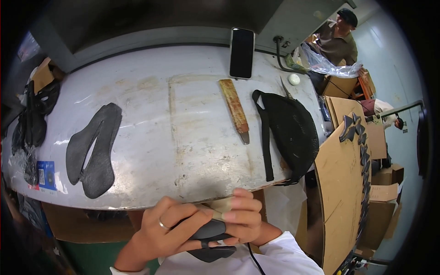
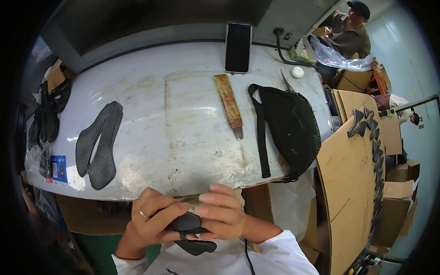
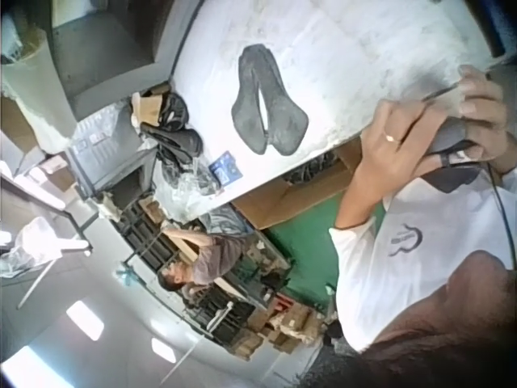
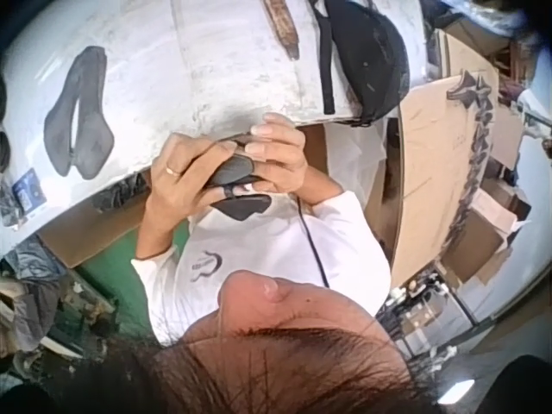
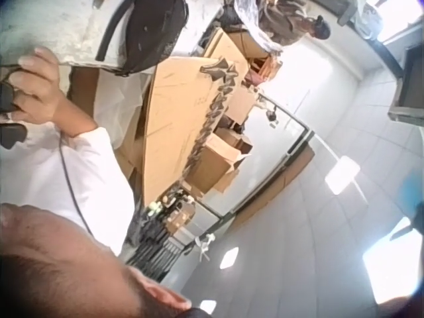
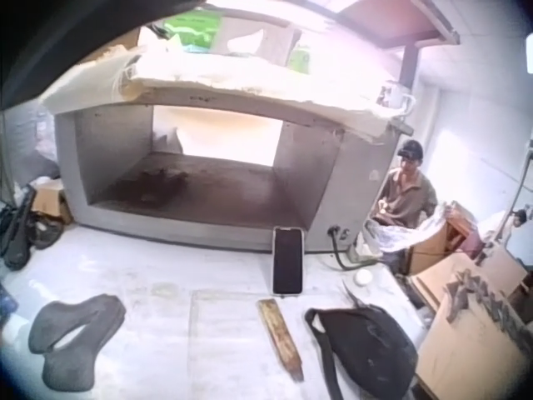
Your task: The person is shown assembling components for a bicycle saddle at a manufacturing workbench.
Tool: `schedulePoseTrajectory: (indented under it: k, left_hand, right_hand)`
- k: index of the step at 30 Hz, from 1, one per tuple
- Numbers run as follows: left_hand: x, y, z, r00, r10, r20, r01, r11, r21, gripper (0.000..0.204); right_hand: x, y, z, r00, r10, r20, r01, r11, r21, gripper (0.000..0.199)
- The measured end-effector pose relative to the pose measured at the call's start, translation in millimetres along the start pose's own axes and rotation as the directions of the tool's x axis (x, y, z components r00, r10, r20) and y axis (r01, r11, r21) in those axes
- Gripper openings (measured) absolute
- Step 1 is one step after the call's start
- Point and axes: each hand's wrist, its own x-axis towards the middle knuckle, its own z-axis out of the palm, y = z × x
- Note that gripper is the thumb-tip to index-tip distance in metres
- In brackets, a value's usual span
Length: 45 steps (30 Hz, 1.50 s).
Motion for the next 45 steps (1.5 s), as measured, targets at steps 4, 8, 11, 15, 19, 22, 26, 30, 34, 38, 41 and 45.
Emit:
schedulePoseTrajectory:
  k: [4,8,11,15,19,22,26,30,34,38,41,45]
  left_hand:
    - [-2,1,0,1.0,0.027,0.0,-0.027,1.0,0.005,0.042]
    - [-4,1,0,1.0,0.029,-0.011,-0.03,0.999,-0.021,0.04]
    - [-6,-2,-1,0.999,0.046,-0.022,-0.046,0.999,-0.011,0.04]
    - [-9,0,0,0.996,0.062,-0.059,-0.06,0.997,0.038,0.04]
    - [-11,10,4,0.999,-0.032,-0.019,0.033,0.999,0.031,0.051]
    - [-13,19,14,0.99,-0.138,0.009,0.138,0.989,-0.044,0.07]
    - [-18,14,15,0.966,-0.258,0.025,0.257,0.941,-0.222,0.087]
    - [-21,2,18,0.876,-0.453,-0.165,0.293,0.772,-0.563,0.094]
    - [-12,3,15,0.798,-0.588,-0.131,0.339,0.618,-0.709,0.097]
    - [-9,-19,19,0.811,-0.479,-0.335,0.376,0.867,-0.328,0.106]
    - [-24,-11,36,0.928,-0.21,-0.309,0.081,0.92,-0.383,0.113]
    - [-17,-25,31,0.773,-0.385,-0.504,0.123,0.871,-0.476,0.085]
  right_hand:
    - [2,3,15,0.981,-0.099,-0.169,0.097,0.995,-0.021,0.029]
    - [5,5,18,0.968,-0.126,-0.216,0.143,0.988,0.065,0.036]
    - [8,7,16,0.988,-0.074,-0.133,0.096,0.981,0.166,0.039]
    - [16,11,9,0.989,0.106,0.103,-0.137,0.917,0.374,0.041]
    - [11,7,13,0.912,0.355,0.207,-0.407,0.713,0.571,0.046]
    - [6,19,24,0.904,0.426,0.035,-0.357,0.707,0.61,0.097]
    - [17,5,25,0.72,0.683,0.127,-0.547,0.445,0.709,0.086]
    - [-6,14,11,0.736,0.677,-0.018,-0.455,0.513,0.728,0.025]
    - [5,-8,4,0.752,0.637,0.167,-0.637,0.639,0.431,0.019]
    - [8,-13,11,0.809,0.585,0.06,-0.551,0.719,0.425,0.013]
    - [22,-13,19,0.883,0.442,0.16,-0.469,0.802,0.369,0.009]
    - [15,-15,23,0.932,0.348,0.103,-0.354,0.809,0.468,0.008]
